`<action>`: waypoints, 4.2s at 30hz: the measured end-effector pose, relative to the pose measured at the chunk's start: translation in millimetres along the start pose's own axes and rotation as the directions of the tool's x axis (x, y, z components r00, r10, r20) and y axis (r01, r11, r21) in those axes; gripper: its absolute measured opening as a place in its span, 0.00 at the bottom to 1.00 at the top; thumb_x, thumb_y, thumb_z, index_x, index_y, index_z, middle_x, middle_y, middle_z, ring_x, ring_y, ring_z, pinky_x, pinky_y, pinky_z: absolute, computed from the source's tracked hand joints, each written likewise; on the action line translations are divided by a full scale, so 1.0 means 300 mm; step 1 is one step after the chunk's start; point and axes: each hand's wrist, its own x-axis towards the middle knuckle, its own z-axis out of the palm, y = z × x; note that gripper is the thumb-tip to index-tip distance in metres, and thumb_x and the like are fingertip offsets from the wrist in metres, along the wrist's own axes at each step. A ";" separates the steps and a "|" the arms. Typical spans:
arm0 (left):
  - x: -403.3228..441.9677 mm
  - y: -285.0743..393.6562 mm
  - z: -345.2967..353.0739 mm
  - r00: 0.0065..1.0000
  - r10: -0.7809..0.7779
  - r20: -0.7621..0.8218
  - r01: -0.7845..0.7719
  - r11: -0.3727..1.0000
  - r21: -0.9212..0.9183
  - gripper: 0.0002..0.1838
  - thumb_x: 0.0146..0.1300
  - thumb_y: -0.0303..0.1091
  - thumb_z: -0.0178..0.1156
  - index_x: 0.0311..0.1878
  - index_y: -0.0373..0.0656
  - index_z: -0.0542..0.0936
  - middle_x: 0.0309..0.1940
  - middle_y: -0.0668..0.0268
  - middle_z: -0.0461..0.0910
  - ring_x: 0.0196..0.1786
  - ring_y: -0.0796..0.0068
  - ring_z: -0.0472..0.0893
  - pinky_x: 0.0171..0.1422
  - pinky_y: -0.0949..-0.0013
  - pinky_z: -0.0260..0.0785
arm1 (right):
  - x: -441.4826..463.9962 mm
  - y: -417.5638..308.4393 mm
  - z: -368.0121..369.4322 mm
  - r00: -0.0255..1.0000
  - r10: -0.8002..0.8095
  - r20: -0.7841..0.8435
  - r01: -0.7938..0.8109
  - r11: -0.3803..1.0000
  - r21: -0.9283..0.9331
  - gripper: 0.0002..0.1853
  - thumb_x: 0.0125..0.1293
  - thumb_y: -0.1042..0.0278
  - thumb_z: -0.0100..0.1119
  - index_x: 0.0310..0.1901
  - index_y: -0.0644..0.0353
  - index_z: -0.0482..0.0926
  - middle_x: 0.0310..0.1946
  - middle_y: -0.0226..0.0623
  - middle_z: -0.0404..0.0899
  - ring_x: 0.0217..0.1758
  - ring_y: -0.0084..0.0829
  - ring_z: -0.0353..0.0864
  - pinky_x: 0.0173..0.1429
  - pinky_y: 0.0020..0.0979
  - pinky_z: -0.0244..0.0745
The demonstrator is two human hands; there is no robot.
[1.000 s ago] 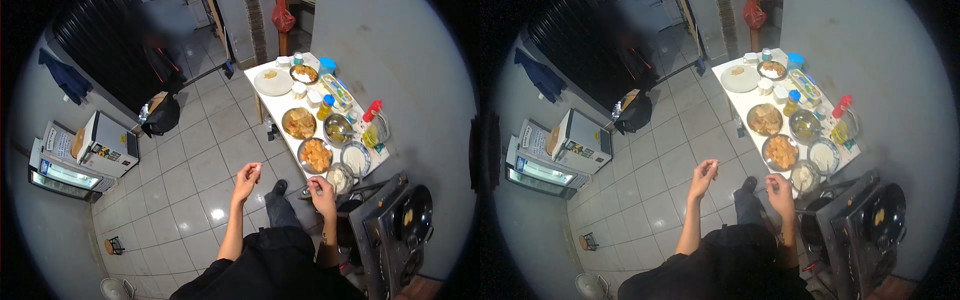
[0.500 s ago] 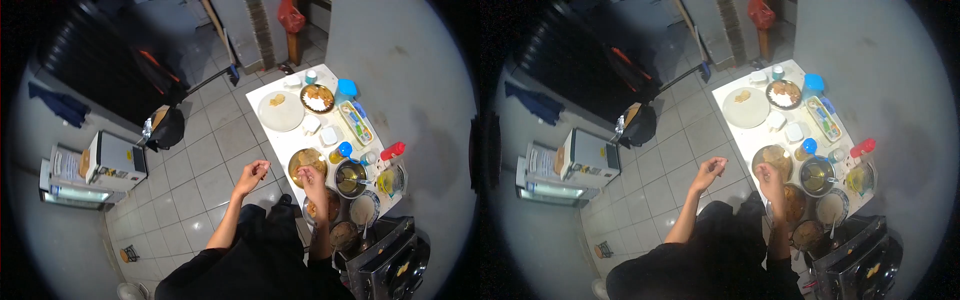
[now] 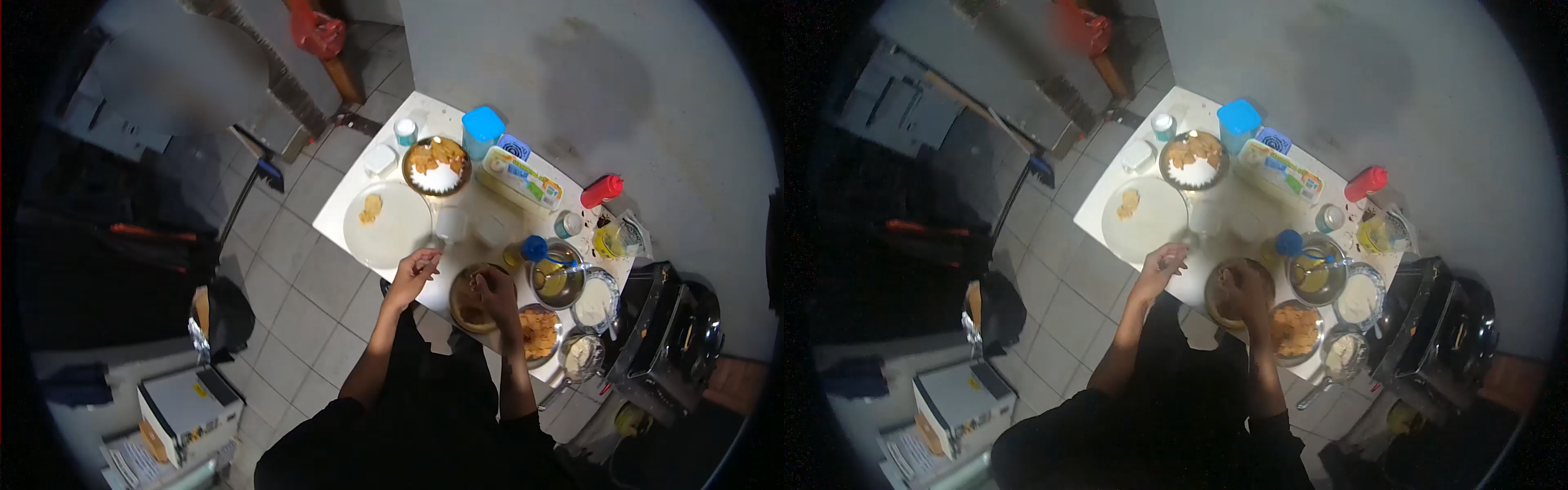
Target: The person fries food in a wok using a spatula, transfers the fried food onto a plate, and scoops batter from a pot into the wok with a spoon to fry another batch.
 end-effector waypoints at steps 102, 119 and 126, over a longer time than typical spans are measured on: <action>-1.034 -0.243 1.987 0.657 -0.014 0.754 0.004 1.000 0.015 0.19 0.75 0.44 0.47 0.50 0.36 0.76 0.41 0.68 0.78 0.45 0.81 0.74 0.52 0.76 0.66 | -1.983 0.301 -1.170 0.403 0.478 -0.781 0.319 0.727 0.609 0.17 0.66 0.75 0.59 0.56 0.60 0.73 0.36 0.30 0.80 0.31 0.18 0.73 0.31 0.20 0.65; -0.940 -0.311 3.098 0.543 0.086 0.836 -0.228 0.973 0.048 0.20 0.75 0.40 0.46 0.58 0.33 0.72 0.41 0.66 0.79 0.41 0.78 0.74 0.48 0.74 0.67 | -2.083 0.797 -2.389 0.410 0.416 -0.812 0.373 0.736 0.565 0.19 0.68 0.73 0.56 0.60 0.61 0.70 0.49 0.35 0.79 0.50 0.28 0.80 0.50 0.32 0.78; -0.794 -0.383 3.548 0.747 0.189 0.637 -0.492 0.802 0.339 0.16 0.72 0.36 0.49 0.44 0.32 0.78 0.26 0.55 0.78 0.33 0.76 0.73 0.41 0.70 0.68 | -1.960 0.987 -2.936 0.543 0.405 -0.736 0.155 0.813 0.562 0.16 0.69 0.68 0.57 0.56 0.62 0.73 0.42 0.34 0.80 0.38 0.26 0.82 0.35 0.29 0.81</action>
